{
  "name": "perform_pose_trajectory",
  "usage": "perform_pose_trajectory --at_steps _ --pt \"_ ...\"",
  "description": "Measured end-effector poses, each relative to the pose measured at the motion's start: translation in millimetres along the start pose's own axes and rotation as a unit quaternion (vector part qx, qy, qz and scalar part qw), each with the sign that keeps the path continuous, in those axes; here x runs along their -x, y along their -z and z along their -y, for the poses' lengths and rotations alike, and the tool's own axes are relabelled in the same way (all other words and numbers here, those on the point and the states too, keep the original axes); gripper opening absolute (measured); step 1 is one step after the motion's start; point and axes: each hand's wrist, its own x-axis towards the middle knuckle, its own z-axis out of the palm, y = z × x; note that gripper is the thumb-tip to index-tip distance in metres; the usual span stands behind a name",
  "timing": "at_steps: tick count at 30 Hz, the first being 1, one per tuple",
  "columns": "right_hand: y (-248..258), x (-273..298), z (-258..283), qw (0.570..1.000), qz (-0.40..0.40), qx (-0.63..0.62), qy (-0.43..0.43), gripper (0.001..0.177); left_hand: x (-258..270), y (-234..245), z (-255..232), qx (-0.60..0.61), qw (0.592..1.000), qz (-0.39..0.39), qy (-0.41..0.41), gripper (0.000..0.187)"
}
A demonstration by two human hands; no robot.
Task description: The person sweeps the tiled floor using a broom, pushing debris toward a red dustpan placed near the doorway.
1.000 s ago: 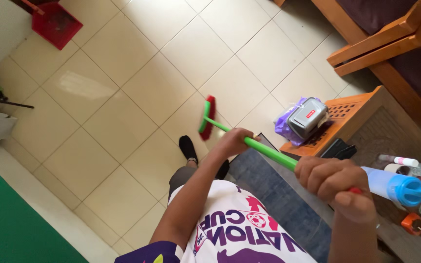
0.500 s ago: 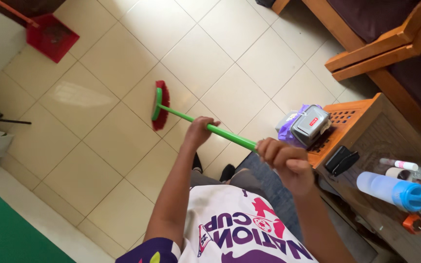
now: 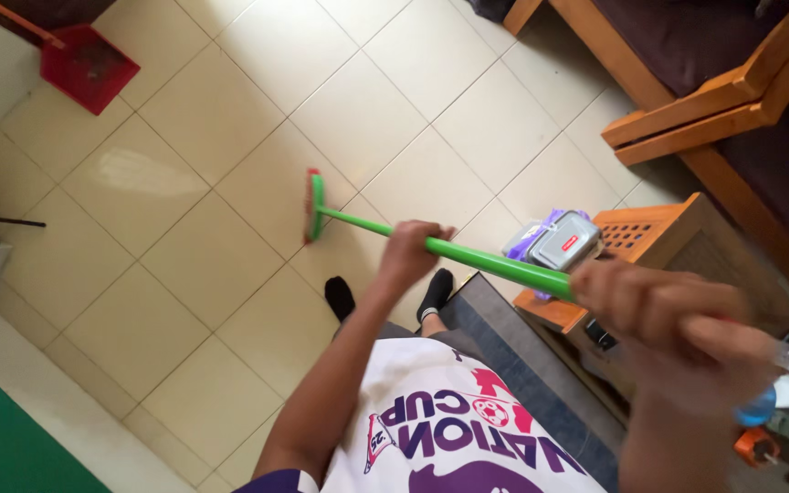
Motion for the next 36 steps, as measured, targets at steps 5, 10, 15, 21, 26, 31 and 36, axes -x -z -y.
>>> perform_pose_trajectory --at_steps 5,10,15,21,26,31,36 --pt "50 4 73 0.996 0.027 0.070 -0.056 0.041 -21 -63 -78 0.068 0.990 0.124 0.026 0.033" --pt "66 -1 88 0.988 0.060 0.123 -0.073 0.041 -40 -143 -93 0.151 0.973 0.163 -0.063 0.018" --pt "83 8 65 0.982 0.055 0.151 -0.098 0.039 -48 -195 -74 0.101 0.973 0.205 -0.035 0.019" --pt "141 29 29 0.996 0.071 0.008 -0.048 0.040 -59 -185 -38 0.074 0.979 0.190 0.003 0.012" --pt "159 35 -10 0.998 0.038 -0.048 -0.028 0.035 -64 -155 -16 -0.014 0.985 0.161 0.056 0.031" --pt "154 33 -33 0.998 0.017 -0.056 -0.024 0.036 -65 -137 2 -0.047 0.992 0.100 0.053 0.041" --pt "172 44 0 0.998 -0.046 -0.037 -0.003 0.040 -70 -147 -27 -0.045 0.998 0.034 -0.006 0.040"
